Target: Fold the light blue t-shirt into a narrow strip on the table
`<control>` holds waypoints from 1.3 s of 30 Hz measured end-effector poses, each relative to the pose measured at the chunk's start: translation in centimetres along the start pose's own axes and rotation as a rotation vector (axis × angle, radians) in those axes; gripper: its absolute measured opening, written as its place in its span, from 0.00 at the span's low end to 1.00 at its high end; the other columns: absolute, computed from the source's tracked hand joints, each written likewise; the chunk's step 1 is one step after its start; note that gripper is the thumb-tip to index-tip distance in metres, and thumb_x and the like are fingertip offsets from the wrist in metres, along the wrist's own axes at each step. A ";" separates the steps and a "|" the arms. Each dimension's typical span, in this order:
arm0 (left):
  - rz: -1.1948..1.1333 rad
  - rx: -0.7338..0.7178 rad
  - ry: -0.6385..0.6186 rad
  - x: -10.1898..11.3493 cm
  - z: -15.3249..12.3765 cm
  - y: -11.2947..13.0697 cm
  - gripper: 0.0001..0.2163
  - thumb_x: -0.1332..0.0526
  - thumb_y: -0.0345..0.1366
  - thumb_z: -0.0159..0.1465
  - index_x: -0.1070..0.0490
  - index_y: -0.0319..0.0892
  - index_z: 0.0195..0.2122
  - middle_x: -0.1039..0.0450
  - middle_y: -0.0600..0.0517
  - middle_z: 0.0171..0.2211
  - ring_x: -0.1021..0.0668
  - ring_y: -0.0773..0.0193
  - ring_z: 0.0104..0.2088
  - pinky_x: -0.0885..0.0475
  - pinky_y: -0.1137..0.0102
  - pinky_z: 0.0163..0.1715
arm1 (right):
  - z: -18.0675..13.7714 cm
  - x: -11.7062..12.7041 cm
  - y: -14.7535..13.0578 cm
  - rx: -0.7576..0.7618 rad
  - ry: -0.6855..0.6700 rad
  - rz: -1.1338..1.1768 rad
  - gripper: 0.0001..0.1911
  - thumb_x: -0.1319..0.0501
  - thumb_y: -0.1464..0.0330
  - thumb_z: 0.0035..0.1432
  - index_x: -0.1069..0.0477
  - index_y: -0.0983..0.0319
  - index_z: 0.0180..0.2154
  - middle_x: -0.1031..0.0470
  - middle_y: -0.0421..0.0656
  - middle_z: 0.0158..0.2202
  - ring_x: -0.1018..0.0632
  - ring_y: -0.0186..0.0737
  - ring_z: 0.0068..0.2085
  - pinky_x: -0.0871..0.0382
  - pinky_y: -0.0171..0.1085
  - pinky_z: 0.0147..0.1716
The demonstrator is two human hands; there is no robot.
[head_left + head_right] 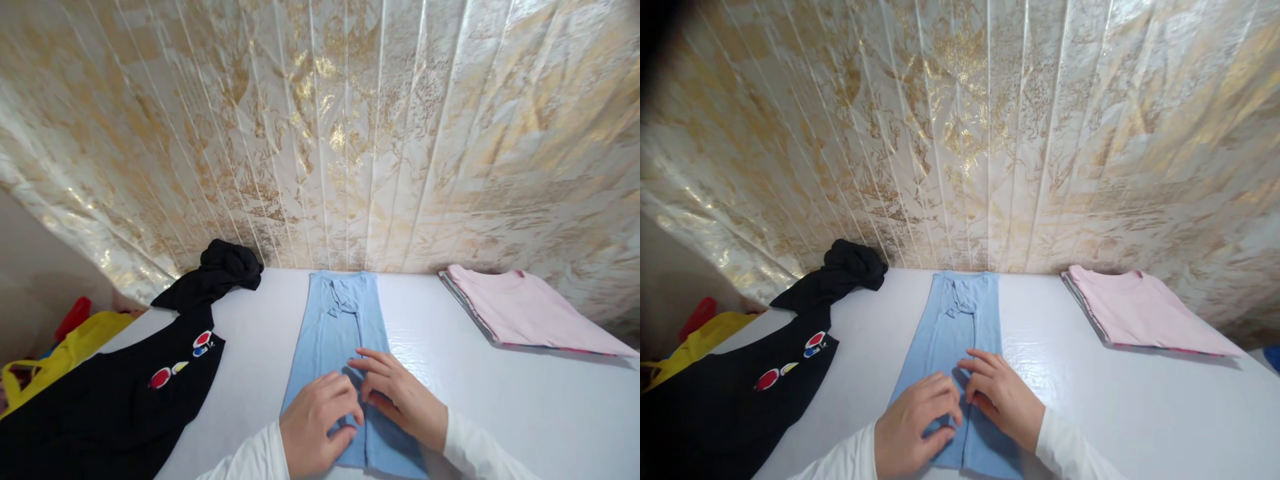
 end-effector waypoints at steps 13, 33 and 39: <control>0.179 -0.069 -0.072 -3.2 0.1 0.7 0.11 0.29 0.34 0.53 0.30 0.42 0.34 0.31 0.56 0.33 0.29 0.65 0.33 0.39 0.70 0.32 | -3.3 0.7 -2.5 -0.167 -0.059 0.032 0.10 0.48 0.78 0.59 0.32 0.59 0.38 0.29 0.43 0.37 0.28 0.40 0.38 0.34 0.38 0.37; -0.074 -0.123 0.059 -1.8 -0.3 1.3 0.07 0.43 0.23 0.57 0.36 0.41 0.34 0.31 0.52 0.34 0.29 0.65 0.34 0.38 0.73 0.33 | -5.9 -0.8 -3.6 -0.097 -0.025 -0.329 0.13 0.39 0.78 0.45 0.35 0.58 0.33 0.27 0.39 0.32 0.29 0.38 0.29 0.39 0.34 0.27; 0.012 -0.066 0.004 -3.1 -0.4 0.4 0.09 0.39 0.25 0.53 0.38 0.42 0.32 0.31 0.55 0.31 0.30 0.65 0.32 0.39 0.71 0.32 | -6.3 -0.7 -3.3 -0.067 0.016 -0.360 0.14 0.48 0.83 0.49 0.36 0.58 0.32 0.29 0.40 0.30 0.29 0.39 0.29 0.37 0.37 0.29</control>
Point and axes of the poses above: each hand's wrist, its own z-axis towards the middle knuckle, its own x-axis out of the back of the hand, y = z × x, the point moved 9 cm from there along z, towards the middle knuckle
